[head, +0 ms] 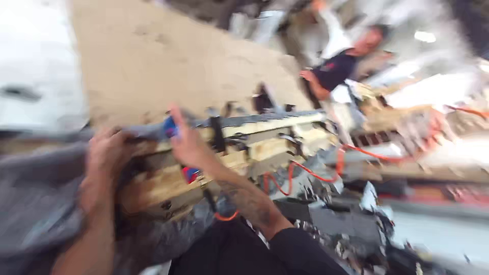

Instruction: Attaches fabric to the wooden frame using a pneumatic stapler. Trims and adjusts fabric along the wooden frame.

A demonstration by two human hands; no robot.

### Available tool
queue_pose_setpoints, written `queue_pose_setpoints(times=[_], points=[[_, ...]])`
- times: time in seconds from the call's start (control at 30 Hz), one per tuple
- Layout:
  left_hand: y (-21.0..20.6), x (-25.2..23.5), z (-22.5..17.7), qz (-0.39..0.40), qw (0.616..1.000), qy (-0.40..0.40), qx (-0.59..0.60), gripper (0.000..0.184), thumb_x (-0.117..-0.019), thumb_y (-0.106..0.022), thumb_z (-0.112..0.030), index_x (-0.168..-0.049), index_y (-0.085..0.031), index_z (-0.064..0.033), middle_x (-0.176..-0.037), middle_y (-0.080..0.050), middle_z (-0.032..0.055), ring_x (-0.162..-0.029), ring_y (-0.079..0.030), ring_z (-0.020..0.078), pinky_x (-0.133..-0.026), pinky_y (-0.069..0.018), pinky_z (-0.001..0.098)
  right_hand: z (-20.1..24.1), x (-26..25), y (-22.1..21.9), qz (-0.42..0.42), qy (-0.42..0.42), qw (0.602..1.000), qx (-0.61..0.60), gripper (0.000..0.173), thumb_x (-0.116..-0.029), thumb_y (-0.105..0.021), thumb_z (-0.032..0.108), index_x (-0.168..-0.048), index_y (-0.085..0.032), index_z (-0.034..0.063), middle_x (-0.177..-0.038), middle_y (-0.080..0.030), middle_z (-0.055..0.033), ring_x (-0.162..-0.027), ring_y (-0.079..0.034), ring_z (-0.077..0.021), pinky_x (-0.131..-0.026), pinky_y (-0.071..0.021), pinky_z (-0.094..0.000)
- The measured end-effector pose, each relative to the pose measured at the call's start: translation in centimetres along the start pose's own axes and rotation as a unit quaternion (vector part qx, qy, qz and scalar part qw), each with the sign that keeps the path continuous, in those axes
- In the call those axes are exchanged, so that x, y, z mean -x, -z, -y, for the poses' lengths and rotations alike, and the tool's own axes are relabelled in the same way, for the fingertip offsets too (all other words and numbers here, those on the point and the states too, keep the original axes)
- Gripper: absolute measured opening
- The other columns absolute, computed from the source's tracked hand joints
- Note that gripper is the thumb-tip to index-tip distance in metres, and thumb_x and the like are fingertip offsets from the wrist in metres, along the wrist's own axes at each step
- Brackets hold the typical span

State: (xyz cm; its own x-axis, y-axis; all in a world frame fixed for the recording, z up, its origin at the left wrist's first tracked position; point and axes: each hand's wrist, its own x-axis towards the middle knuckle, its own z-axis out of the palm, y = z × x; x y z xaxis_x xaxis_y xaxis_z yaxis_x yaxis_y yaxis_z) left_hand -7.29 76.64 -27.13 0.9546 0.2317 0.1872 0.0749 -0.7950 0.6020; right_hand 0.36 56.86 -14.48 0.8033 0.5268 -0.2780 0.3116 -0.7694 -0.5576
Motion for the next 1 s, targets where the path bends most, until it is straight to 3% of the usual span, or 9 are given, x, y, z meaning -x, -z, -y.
queue_pose_setpoints(times=[0.1,0.17,0.37,0.47,0.6,0.7,0.83,1.0], points=[[0.2,2.1,1.6,0.029,1.0,0.007,0.0,0.012,-0.0935,-0.069,-0.005,-0.104,-0.075,-0.0025,-0.113,-0.069,0.0197,-0.118,-0.061,0.0417,-0.104,-0.0479,0.0586,0.0,-0.3,-2.4,0.033,-0.017,0.999,0.013,0.085,-0.1028,-0.058,0.023,-0.164,-0.001,0.0371,-0.088,-0.071,-0.0137,-0.06,-0.07,-0.0241,-0.054,-0.0624,-0.0463],[-0.8,1.2,1.6,0.026,0.999,-0.021,-0.015,0.014,-0.0947,-0.063,-0.001,-0.102,-0.075,-0.0023,-0.109,-0.07,0.0185,-0.114,-0.063,0.0399,-0.104,-0.048,0.0557,-0.6,-1.2,-2.2,0.038,-0.022,0.999,0.029,0.086,-0.1031,-0.056,0.022,-0.163,0.003,0.037,-0.081,-0.069,-0.0125,-0.052,-0.068,-0.0233,-0.048,-0.0612,-0.0453],[-0.2,2.8,0.8,0.019,0.994,0.004,-0.11,0.021,-0.095,-0.061,-0.003,-0.102,-0.078,-0.0136,-0.099,-0.071,0.0082,-0.101,-0.066,0.0299,-0.102,-0.045,0.0513,1.4,-1.5,-3.6,0.048,-0.004,0.999,0.022,0.087,-0.1024,-0.057,0.02,-0.163,0.003,0.0388,-0.082,-0.069,-0.0118,-0.051,-0.068,-0.0227,-0.046,-0.0611,-0.0441],[0.5,3.4,0.4,0.026,0.992,0.024,-0.122,0.021,-0.0935,-0.062,-0.003,-0.098,-0.079,-0.0155,-0.099,-0.072,0.0049,-0.097,-0.067,0.0278,-0.095,-0.0473,0.0506,2.6,-1.8,-4.7,0.051,0.012,0.998,0.02,0.088,-0.1018,-0.058,0.018,-0.162,0.002,0.0409,-0.079,-0.068,-0.0107,-0.051,-0.068,-0.0214,-0.046,-0.0607,-0.0426],[2.5,4.1,-0.2,0.051,0.993,0.058,-0.09,0.024,-0.0884,-0.064,0.002,-0.094,-0.08,-0.0152,-0.099,-0.074,0.0057,-0.093,-0.069,0.0311,-0.092,-0.0488,0.0556,4.2,-2.4,-5.6,0.05,0.042,0.997,0.038,0.09,-0.1005,-0.06,0.017,-0.162,0.001,0.0391,-0.079,-0.068,-0.0106,-0.053,-0.068,-0.022,-0.048,-0.061,-0.0433],[3.8,4.6,0.1,0.1,0.985,0.117,-0.083,0.013,-0.094,-0.067,-0.012,-0.096,-0.08,-0.0152,-0.093,-0.075,0.0106,-0.09,-0.07,0.0354,-0.097,-0.0471,0.0608,5.2,-2.5,-6.2,0.06,0.068,0.994,0.056,0.09,-0.1003,-0.06,0.017,-0.163,0.001,0.0364,-0.077,-0.067,-0.0097,-0.054,-0.068,-0.0212,-0.05,-0.0609,-0.0424],[3.8,4.2,1.9,0.162,0.974,0.138,-0.081,0.019,-0.0879,-0.068,-0.016,-0.1,-0.081,-0.0243,-0.095,-0.077,0.0058,-0.096,-0.071,0.0308,-0.102,-0.0448,0.0585,6.4,-2.7,-7.1,0.083,0.089,0.99,0.069,0.091,-0.1011,-0.06,0.019,-0.163,0.004,0.0379,-0.078,-0.067,-0.0091,-0.053,-0.068,-0.0204,-0.049,-0.061,-0.042],[4.3,4.2,3.9,0.148,0.984,0.096,-0.009,0.028,-0.0837,-0.068,-0.008,-0.094,-0.083,-0.0287,-0.097,-0.078,-0.0015,-0.1,-0.07,0.0275,-0.102,-0.0453,0.0592,7.3,-3.7,-6.7,0.117,0.135,0.979,0.103,0.091,-0.0989,-0.062,0.02,-0.164,0.001,0.0343,-0.079,-0.068,-0.0088,-0.054,-0.068,-0.0201,-0.049,-0.0603,-0.0417]])
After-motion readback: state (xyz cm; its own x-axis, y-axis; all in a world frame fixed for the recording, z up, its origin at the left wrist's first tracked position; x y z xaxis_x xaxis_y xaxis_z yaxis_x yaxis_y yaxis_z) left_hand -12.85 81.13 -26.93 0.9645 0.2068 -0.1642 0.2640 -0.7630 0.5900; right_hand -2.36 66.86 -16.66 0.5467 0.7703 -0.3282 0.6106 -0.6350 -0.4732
